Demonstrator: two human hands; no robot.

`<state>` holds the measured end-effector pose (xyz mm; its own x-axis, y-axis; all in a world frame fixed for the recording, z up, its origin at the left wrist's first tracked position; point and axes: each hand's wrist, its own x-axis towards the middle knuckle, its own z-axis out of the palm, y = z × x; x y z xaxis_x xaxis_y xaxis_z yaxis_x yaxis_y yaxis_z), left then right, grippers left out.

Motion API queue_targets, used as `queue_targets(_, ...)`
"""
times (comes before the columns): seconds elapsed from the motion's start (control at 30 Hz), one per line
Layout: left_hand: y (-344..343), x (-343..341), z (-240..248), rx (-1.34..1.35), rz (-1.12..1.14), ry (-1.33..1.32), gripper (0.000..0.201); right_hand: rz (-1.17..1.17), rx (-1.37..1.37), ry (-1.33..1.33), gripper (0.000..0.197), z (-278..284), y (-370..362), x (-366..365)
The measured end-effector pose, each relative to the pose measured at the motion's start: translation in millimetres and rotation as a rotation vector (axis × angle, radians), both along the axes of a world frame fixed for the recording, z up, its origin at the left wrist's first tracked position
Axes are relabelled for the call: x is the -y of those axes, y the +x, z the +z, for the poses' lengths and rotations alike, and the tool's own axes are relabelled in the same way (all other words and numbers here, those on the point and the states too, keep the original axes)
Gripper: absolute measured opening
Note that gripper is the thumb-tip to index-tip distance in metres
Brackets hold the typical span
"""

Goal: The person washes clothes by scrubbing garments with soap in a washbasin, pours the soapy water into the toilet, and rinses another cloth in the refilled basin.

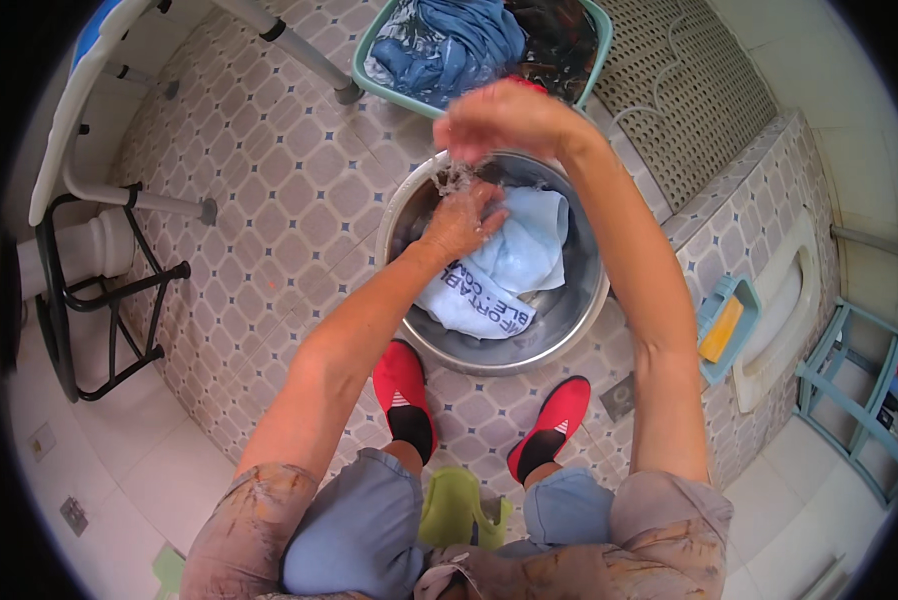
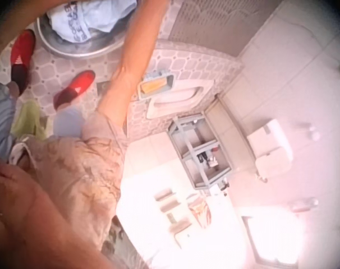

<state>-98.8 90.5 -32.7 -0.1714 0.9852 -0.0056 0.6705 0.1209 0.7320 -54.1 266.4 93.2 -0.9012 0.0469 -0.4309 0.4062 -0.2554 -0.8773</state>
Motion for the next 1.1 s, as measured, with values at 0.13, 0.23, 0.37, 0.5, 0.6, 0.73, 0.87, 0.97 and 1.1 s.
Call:
queue_targets(0.13, -4, 5, -15, 0.049, 0.048, 0.207, 0.024, -0.457, -0.008, -0.083, 0.033, -49, -41, -30)
queue_targets(0.23, -12, 5, -13, 0.076, 0.049, 0.201, 0.022, -0.604, 0.129, -0.207, 0.032, -83, -65, -36)
queue_targets(0.37, 5, -8, -9, 0.083, 0.027, 0.213, 0.022, -0.658, 0.175, -0.185, 0.031, -116, -53, -68)
queue_targets(0.5, 8, -2, -12, 0.101, 0.047, 0.182, 0.021, -0.635, 0.07, -0.597, 0.03, -107, -23, -65)
queue_targets(0.6, -6, 11, -26, 0.062, 0.045, 0.157, 0.019, 0.029, -0.066, -0.568, 0.031, -60, -21, -25)
queue_targets(0.73, -15, 5, -39, -0.012, 0.006, 0.584, 0.02, 0.279, 0.244, -0.116, 0.029, 4, 12, 57)
queue_targets(0.87, -12, 11, -21, 0.287, 0.167, 0.176, 0.019, 0.408, -0.074, 1.107, 0.03, -37, 67, 81)
queue_targets(0.97, -9, 39, 3, 0.175, 0.346, -0.037, 0.045, 0.123, -0.15, 1.441, 0.048, -43, 97, 97)
queue_targets(1.1, 18, 64, 56, 0.055, 0.291, -0.274, 0.091, -0.029, 0.255, 1.397, 0.069, -72, 137, 115)
